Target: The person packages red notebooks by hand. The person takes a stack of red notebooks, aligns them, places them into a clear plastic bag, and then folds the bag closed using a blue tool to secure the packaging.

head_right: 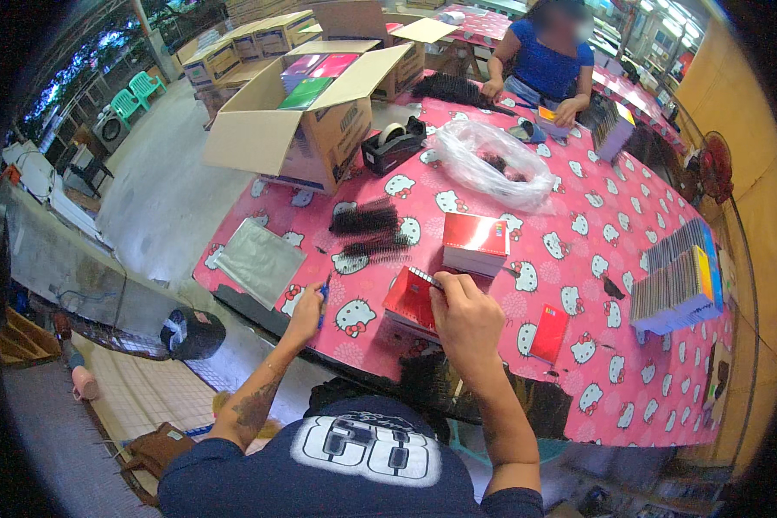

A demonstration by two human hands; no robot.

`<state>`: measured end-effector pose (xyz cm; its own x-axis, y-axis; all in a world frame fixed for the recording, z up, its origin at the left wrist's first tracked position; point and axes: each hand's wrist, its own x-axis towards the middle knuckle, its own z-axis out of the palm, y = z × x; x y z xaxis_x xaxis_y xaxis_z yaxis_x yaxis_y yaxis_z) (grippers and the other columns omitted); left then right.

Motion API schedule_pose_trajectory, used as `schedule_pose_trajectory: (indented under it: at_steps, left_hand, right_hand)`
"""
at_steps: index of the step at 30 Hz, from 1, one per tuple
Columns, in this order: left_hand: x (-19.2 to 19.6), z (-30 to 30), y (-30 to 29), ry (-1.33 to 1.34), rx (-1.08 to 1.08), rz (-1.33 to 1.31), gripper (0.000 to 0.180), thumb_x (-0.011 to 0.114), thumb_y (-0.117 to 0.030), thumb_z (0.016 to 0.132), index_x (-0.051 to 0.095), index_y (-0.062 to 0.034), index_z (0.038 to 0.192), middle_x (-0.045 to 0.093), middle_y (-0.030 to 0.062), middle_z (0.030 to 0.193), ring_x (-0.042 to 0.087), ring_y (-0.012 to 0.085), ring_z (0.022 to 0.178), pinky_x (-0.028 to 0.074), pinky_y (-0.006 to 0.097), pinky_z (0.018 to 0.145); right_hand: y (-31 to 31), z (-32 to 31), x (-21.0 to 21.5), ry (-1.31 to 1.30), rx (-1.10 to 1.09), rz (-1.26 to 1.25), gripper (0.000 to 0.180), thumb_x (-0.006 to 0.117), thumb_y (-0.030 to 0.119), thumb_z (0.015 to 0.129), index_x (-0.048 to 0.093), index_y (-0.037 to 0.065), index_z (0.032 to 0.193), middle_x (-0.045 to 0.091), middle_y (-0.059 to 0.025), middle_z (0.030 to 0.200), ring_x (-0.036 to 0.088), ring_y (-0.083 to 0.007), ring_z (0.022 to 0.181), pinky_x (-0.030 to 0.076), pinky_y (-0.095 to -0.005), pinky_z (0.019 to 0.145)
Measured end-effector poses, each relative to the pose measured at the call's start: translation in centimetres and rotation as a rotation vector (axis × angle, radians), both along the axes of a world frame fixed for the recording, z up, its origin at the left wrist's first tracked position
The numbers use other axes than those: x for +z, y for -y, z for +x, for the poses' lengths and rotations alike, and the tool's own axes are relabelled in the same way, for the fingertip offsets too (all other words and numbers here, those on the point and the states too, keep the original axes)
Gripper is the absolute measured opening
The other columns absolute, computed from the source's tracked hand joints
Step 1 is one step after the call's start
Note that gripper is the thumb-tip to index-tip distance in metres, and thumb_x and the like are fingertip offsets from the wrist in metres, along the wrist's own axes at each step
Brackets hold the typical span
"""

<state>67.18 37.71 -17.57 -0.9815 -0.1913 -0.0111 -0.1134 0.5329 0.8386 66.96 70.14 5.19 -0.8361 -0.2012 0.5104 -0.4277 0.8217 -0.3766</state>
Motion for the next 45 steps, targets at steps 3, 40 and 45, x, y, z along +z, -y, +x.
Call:
schedule_pose_trajectory:
  at_steps: [3, 40, 45]
  left_hand:
    - [11.6, 0.4, -7.3, 0.239, -0.081, 0.810, 0.035, 0.048, -0.029, 0.102, 0.054, -0.0049, 0.127, 0.064, 0.0104, 0.105, 0.067, 0.0217, 0.090, 0.056, 0.036, 0.077]
    - [13.0, -1.9, -13.8, -0.858, -0.802, -0.591, 0.040, 0.068, -0.009, 0.083, 0.065, -0.0088, 0.122, 0.064, 0.0166, 0.121, 0.061, 0.0349, 0.116, 0.048, 0.047, 0.100]
    - [15.5, -2.7, -13.4, -0.871, -0.898, -0.528, 0.035, 0.064, -0.006, 0.082, 0.066, -0.0065, 0.117, 0.068, 0.0137, 0.112, 0.065, 0.0311, 0.106, 0.053, 0.042, 0.089]
  right_hand:
    - [-1.3, -0.4, -0.8, 0.000, -0.076, 0.036, 0.019, 0.069, 0.019, 0.087, 0.069, 0.013, 0.105, 0.067, -0.0047, 0.090, 0.067, -0.0274, 0.070, 0.052, -0.0390, 0.063]
    - [-24.5, -0.4, -19.1, 0.271, -0.095, 0.650, 0.022, 0.058, 0.009, 0.084, 0.065, 0.012, 0.104, 0.055, -0.0100, 0.134, 0.045, -0.0294, 0.134, 0.025, -0.0665, 0.113]
    - [-23.4, -0.3, -21.6, 0.363, -0.245, 0.273, 0.039, 0.063, 0.014, 0.087, 0.059, 0.012, 0.125, 0.043, -0.0131, 0.148, 0.038, -0.0318, 0.141, 0.022, -0.0631, 0.115]
